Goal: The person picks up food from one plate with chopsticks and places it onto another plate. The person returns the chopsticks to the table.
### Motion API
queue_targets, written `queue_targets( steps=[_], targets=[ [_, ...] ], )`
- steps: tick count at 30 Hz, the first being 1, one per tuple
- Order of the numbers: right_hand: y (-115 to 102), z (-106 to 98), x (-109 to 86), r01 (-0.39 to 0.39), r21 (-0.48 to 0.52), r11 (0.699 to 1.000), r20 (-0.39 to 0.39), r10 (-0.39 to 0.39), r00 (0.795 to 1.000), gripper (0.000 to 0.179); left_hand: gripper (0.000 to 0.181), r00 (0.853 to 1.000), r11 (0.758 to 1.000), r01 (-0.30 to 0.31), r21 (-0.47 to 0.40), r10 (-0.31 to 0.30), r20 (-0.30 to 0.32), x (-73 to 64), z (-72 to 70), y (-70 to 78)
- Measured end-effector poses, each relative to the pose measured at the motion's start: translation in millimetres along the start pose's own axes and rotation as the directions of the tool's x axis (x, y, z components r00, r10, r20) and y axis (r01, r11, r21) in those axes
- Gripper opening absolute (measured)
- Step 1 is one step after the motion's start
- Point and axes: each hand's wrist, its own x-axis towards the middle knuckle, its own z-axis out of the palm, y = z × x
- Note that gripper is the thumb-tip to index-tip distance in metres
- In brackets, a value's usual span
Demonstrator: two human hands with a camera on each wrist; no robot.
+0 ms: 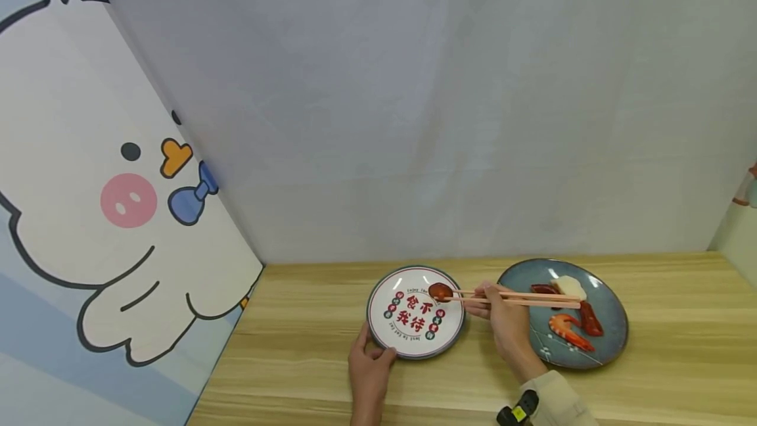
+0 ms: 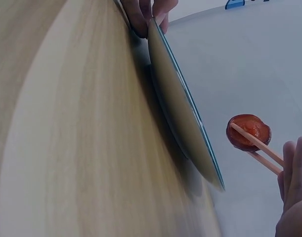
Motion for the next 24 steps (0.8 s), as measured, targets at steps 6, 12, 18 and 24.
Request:
queue_targets(
  steps=[6,12,18,24],
  targets=[
    [-4,-3,-0.2,0.024,0.012,1.000,-0.015,-0.024,1.000,0.028,0.085,1.000,1.000,0.002,-0.008,-0.002,-0.001,-1.7,-0.3,1.8],
    [-8,-10,-0.2,0.014,0.030,0.999,-0.015,-0.014,1.000,0.026,0.085,1.000,1.000,0.014,0.001,-0.014,-0.001,-1.2,-0.4,2.6],
    [-11,-16,1.0,0.012,0.071,0.997,-0.003,-0.012,1.000,0.027,0.085,1.000,1.000,0.031,0.003,-0.031,0.001,0.4,0.1,1.8],
    [-13,-23,1.5,0.009,0.068,0.998,-0.015,-0.008,1.000,0.029,0.085,1.000,1.000,0.028,0.000,-0.028,0.000,-0.1,0.3,1.3]
  ],
)
